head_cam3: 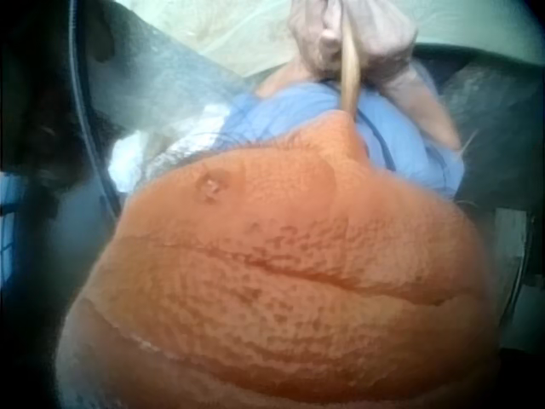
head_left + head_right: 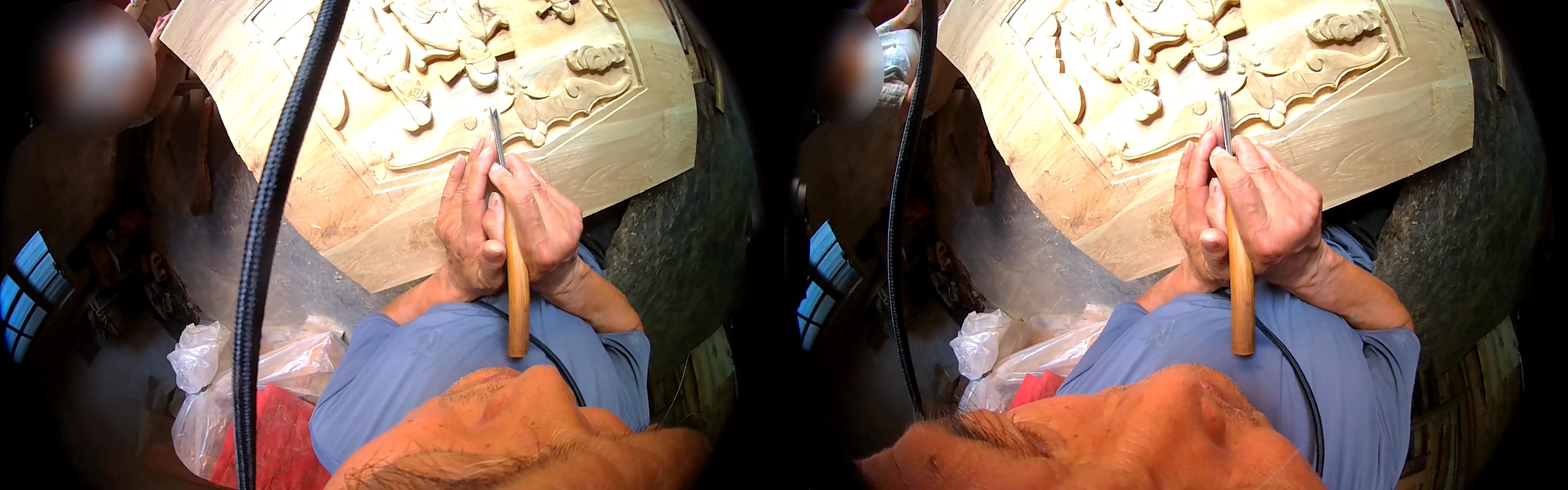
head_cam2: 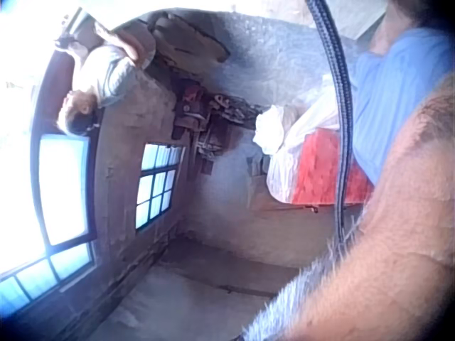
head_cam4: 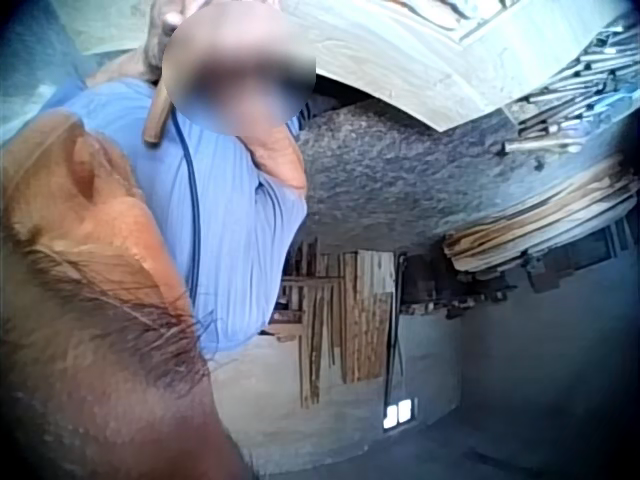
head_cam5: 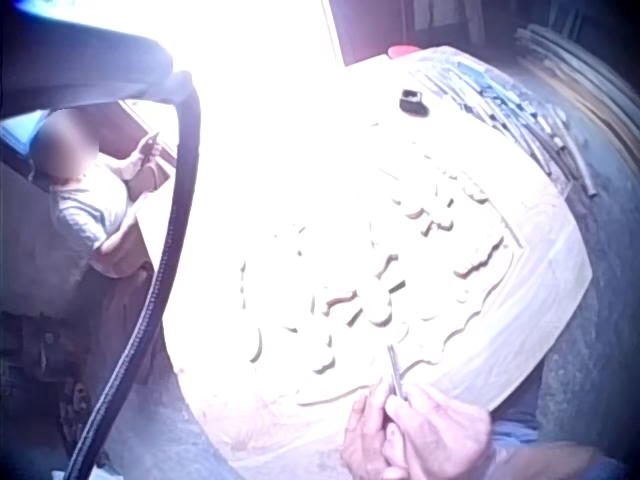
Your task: The person carves decorative patterns into a wooden board using a chisel and a mallet. They use the mallet to strike the chisel for deep cuts and then use the chisel alone to shave away thin layers of wood to refine the relief design.
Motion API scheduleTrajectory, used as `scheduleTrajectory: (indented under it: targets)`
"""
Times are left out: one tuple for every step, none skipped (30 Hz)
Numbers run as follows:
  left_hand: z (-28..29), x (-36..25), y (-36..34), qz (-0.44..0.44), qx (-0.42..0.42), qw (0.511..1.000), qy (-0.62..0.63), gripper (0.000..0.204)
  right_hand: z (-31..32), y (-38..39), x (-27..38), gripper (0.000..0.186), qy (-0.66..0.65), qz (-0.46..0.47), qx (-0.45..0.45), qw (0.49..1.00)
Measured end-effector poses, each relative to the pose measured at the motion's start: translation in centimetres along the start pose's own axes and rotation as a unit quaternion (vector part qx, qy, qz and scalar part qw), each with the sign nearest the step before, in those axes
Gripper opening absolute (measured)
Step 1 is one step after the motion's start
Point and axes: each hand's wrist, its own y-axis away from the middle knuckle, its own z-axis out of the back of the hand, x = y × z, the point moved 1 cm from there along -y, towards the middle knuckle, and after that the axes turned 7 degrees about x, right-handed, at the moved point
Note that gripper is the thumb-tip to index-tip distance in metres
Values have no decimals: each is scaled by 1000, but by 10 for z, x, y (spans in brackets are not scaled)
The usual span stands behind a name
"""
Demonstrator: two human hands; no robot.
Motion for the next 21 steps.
scheduleTrajectory:
  targets:
    - [0,-5,-2,34,-10,999,17,111,1,-1,0,36,-2,-1,-1,1000]
    - [1,-5,-1,24,-12,1000,14,113,2,0,1,37,-6,-2,3,1000]
    - [3,-4,1,13,-13,1000,12,114,5,3,4,37,-10,-4,5,1000]
    - [3,-3,2,2,-14,1000,10,115,6,4,4,37,-14,-7,8,1000]
    - [2,-2,3,-3,-22,1000,13,116,7,4,4,37,-13,-4,9,1000]
    - [1,0,3,-8,-30,999,16,117,7,4,5,37,-12,-2,11,1000]
    - [1,1,4,-13,-37,999,19,117,7,4,6,37,-11,1,12,1000]
    - [1,2,5,-15,-38,999,20,117,7,4,6,36,-14,-2,12,1000]
    - [1,2,5,-18,-39,999,22,117,7,4,6,36,-16,-3,11,1000]
    - [1,2,6,-21,-41,999,24,117,7,4,6,36,-19,-4,11,1000]
    - [1,2,6,-22,-39,999,25,117,8,4,7,36,-18,-4,12,1000]
    - [1,2,5,-24,-38,999,25,116,8,4,7,36,-18,-4,14,1000]
    - [2,2,5,-26,-36,999,25,116,9,4,7,37,-17,-3,15,1000]
    - [2,2,4,-23,-37,999,25,116,9,4,7,36,-17,-2,13,1000]
    - [2,0,5,-20,-37,999,24,116,7,4,7,36,-18,-2,11,1000]
    - [2,0,5,-16,-37,999,23,116,7,4,7,36,-18,-3,9,1000]
    - [2,-1,4,-15,-37,999,22,116,7,4,6,36,-15,1,10,1000]
    - [2,-1,4,-13,-36,999,20,116,8,3,6,36,-12,4,11,1000]
    - [2,-1,4,-11,-34,999,19,116,8,3,6,36,-9,7,12,1000]
    - [2,-1,4,-12,-38,999,25,116,8,3,6,36,-7,9,12,1000]
    - [2,0,5,-12,-41,999,31,115,8,4,6,36,-4,11,12,1000]
